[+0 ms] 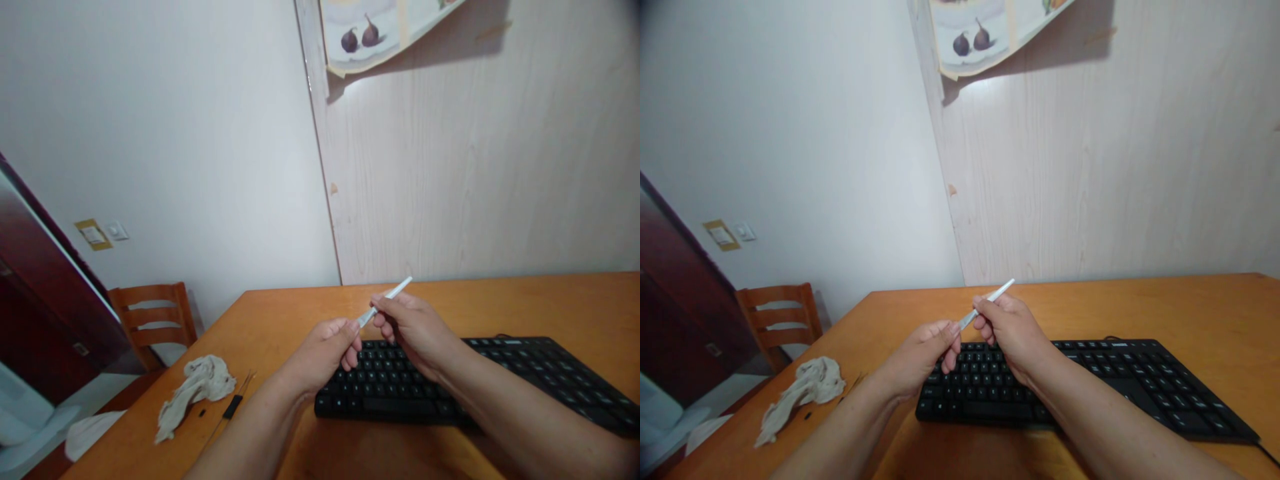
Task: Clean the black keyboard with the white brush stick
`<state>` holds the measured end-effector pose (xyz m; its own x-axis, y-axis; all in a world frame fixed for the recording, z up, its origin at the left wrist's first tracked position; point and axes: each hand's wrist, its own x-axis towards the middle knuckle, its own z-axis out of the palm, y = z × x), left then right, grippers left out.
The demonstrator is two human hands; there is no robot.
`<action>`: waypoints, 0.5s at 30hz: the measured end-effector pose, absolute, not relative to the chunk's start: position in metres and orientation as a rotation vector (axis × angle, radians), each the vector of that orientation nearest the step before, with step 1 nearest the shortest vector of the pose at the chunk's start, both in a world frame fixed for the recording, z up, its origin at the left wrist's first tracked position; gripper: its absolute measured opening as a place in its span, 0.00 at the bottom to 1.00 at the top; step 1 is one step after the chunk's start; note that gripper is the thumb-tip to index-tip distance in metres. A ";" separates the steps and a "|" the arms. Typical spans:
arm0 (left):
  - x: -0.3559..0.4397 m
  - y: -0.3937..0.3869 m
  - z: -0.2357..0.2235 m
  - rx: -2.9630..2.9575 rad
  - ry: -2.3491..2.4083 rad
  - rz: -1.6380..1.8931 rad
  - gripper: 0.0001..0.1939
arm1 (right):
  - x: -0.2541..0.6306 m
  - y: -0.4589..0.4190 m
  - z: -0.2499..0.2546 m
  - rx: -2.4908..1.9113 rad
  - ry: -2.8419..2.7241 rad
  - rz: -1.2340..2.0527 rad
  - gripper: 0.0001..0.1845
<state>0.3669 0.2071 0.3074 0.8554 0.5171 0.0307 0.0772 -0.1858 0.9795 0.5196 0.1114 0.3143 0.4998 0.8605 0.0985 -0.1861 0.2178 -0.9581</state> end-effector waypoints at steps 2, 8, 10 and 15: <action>0.366 0.208 0.308 1.715 0.449 0.406 0.27 | 0.520 0.112 0.315 -1.110 -0.738 0.836 0.17; 0.361 0.216 0.309 1.694 0.485 0.399 0.26 | 0.534 0.114 0.316 -1.073 -0.652 0.765 0.17; 0.362 0.217 0.311 1.679 0.524 0.467 0.24 | 0.538 0.115 0.316 -1.066 -0.649 0.746 0.17; 0.367 0.216 0.312 1.669 0.576 0.650 0.17 | 0.534 0.116 0.311 -1.102 -0.706 0.779 0.17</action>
